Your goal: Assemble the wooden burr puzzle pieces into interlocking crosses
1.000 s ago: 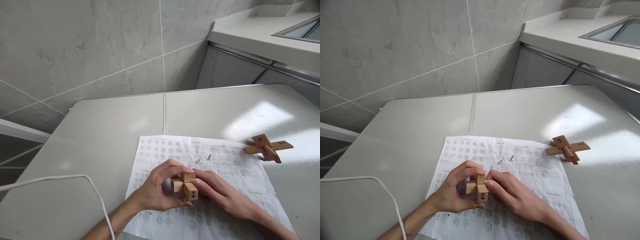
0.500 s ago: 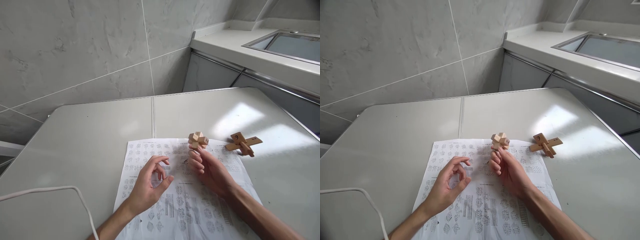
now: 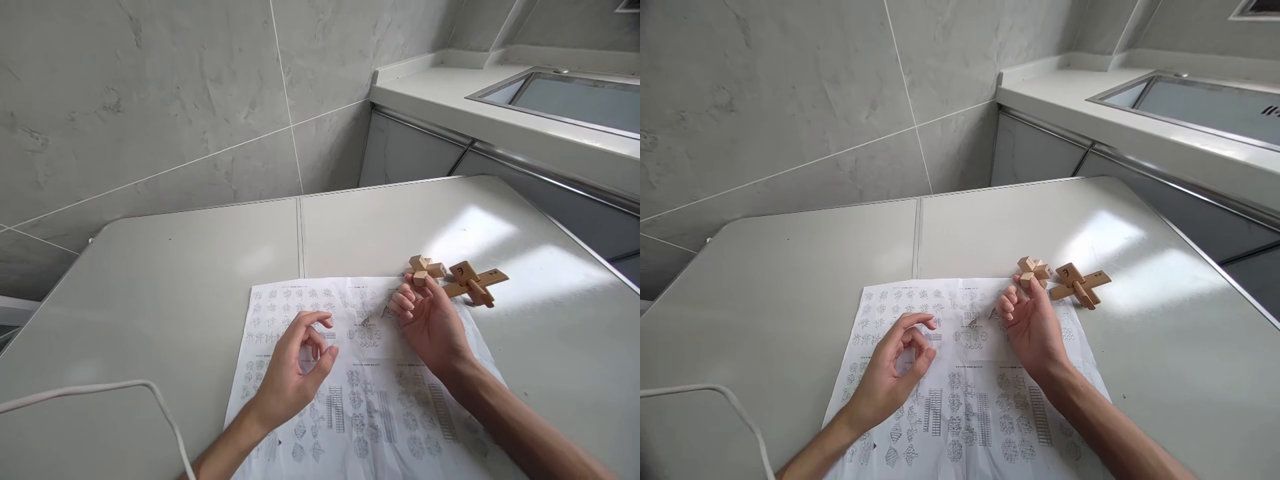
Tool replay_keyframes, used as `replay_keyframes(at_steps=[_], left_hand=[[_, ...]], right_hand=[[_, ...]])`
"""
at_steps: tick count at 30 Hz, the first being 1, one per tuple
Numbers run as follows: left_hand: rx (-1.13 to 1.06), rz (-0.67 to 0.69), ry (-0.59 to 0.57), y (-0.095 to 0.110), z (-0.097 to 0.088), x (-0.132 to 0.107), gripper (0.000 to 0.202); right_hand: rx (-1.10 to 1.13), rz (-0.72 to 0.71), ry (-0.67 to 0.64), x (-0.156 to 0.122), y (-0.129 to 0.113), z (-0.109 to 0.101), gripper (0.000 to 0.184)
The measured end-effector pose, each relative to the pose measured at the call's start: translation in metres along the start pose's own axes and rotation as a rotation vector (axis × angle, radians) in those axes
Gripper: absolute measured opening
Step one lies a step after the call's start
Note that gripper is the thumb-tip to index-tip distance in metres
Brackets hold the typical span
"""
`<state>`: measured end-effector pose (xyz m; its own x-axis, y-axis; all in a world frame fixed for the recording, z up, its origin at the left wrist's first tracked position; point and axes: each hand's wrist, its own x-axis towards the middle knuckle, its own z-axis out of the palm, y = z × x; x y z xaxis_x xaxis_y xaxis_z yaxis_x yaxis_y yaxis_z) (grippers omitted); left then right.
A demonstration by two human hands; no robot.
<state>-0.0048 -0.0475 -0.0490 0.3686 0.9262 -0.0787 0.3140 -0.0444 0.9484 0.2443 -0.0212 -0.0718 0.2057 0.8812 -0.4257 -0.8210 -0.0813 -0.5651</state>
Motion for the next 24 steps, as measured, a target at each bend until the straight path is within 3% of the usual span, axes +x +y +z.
replay_keyframes(at_steps=[3, 5, 10, 13, 24], left_hand=[[0.007, 0.0, 0.006, 0.0, 0.0, 0.0, 0.034], [0.013, 0.004, 0.006, 0.0, 0.0, 0.001, 0.034], [0.046, 0.011, -0.047, 0.0, 0.0, 0.003, 0.021], [0.089, 0.027, -0.073, 0.0, 0.001, 0.004, 0.015], [0.138, 0.043, -0.083, 0.001, 0.001, 0.004, 0.013]], right_hand=[[-0.049, 0.012, -0.008, -0.005, 0.004, 0.002, 0.029], [-0.132, 0.055, -0.091, -0.012, 0.008, 0.004, 0.031], [-0.607, 0.136, -0.542, -0.036, 0.02, 0.008, 0.035], [-0.849, 0.089, -0.69, -0.044, 0.022, 0.009, 0.037], [-0.949, 0.03, -0.701, -0.042, 0.024, 0.008, 0.037]])
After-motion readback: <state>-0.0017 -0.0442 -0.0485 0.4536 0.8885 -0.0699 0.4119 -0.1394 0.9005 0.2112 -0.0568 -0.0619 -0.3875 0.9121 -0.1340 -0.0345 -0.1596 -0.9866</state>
